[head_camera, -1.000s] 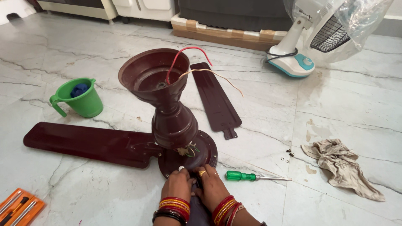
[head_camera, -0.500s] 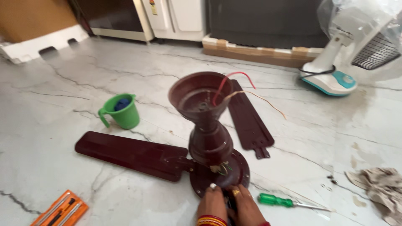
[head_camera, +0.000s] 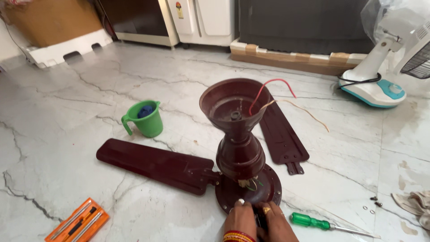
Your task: The person attaches a ceiling fan blade to the fan hub using a screwdriver and screws. They align the blade, insert screws, and tighten them to secure the blade in place.
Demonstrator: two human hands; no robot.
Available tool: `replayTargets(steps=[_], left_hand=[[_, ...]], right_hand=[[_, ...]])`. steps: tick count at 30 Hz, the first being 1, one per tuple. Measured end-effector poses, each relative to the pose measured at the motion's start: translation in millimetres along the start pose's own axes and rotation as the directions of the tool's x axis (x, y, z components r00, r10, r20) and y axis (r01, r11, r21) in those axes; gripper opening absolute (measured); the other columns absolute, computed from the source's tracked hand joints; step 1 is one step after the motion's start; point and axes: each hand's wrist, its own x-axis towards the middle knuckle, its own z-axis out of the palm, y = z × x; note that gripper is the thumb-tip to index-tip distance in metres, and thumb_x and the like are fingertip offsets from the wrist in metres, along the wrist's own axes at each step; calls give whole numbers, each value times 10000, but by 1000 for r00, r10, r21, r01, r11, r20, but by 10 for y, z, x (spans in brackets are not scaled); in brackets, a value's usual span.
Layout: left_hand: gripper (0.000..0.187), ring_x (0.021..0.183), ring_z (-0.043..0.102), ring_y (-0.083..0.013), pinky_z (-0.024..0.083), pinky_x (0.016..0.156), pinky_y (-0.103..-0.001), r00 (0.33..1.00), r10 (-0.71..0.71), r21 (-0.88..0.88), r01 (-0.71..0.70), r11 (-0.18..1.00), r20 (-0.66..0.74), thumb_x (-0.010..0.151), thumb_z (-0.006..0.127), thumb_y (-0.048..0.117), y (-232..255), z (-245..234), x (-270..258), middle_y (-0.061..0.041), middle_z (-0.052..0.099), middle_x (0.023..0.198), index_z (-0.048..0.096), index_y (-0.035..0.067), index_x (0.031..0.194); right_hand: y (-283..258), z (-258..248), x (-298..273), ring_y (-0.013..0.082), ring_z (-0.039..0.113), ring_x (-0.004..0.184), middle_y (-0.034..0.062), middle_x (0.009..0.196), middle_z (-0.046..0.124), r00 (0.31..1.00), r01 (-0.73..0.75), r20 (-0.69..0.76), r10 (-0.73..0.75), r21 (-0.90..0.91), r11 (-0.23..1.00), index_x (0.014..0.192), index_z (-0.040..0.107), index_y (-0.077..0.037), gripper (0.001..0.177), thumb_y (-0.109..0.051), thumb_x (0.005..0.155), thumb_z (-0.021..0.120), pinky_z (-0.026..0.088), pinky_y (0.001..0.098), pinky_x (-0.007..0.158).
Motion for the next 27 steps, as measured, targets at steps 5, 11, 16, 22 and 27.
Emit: replayTargets(steps=[5, 11, 16, 22, 27], left_hand=[[181, 1153, 629, -377, 554, 938, -446, 994, 99, 5, -98, 995, -57, 951, 592, 49, 66, -21, -130, -211, 604, 1269, 683, 16, 1104], [236, 1132, 664, -376, 568, 956, -432, 1000, -8, 17, 8, 1000, -18, 978, 581, 137, 48, -141, -154, -232, 630, 1235, 642, -3, 1158], [178, 1110, 664, -402, 561, 946, -450, 995, 71, 71, -66, 995, -68, 965, 540, 27, 121, -153, -198, -249, 613, 1255, 681, 5, 1071], [230, 1116, 661, -370, 562, 942, -428, 999, -30, 6, 30, 1000, -13, 906, 693, 141, 117, -275, -299, -212, 641, 1194, 642, 13, 1090], [136, 1080, 691, -379, 589, 906, -437, 994, 69, 171, -54, 984, -81, 939, 642, 35, 143, -202, -257, -213, 654, 1193, 666, 12, 1071]], right_hand=[[-369, -194, -97, 411, 575, 1172, 181, 1240, 599, 986, 129, -106, -131, -26, 991, 1298, 583, -54, 685, -13, 648, 796, 485, 435, 979], [-641, -323, -144, 378, 618, 1129, 157, 1185, 618, 998, 5, -66, -6, -22, 1000, 1240, 615, -80, 561, -18, 708, 781, 517, 406, 962], [-772, -403, -170, 393, 604, 1144, 174, 1213, 599, 999, -7, -51, 6, -26, 1000, 1232, 584, -43, 578, 22, 689, 771, 512, 411, 972], [-836, -428, -166, 382, 602, 1164, 173, 1225, 595, 998, -42, -38, 40, -39, 998, 1238, 584, -41, 541, -10, 736, 783, 507, 407, 991], [-859, -443, -171, 372, 592, 1189, 164, 1248, 588, 999, -35, -22, 34, -64, 997, 1250, 582, -42, 571, 3, 718, 784, 499, 407, 1002]])
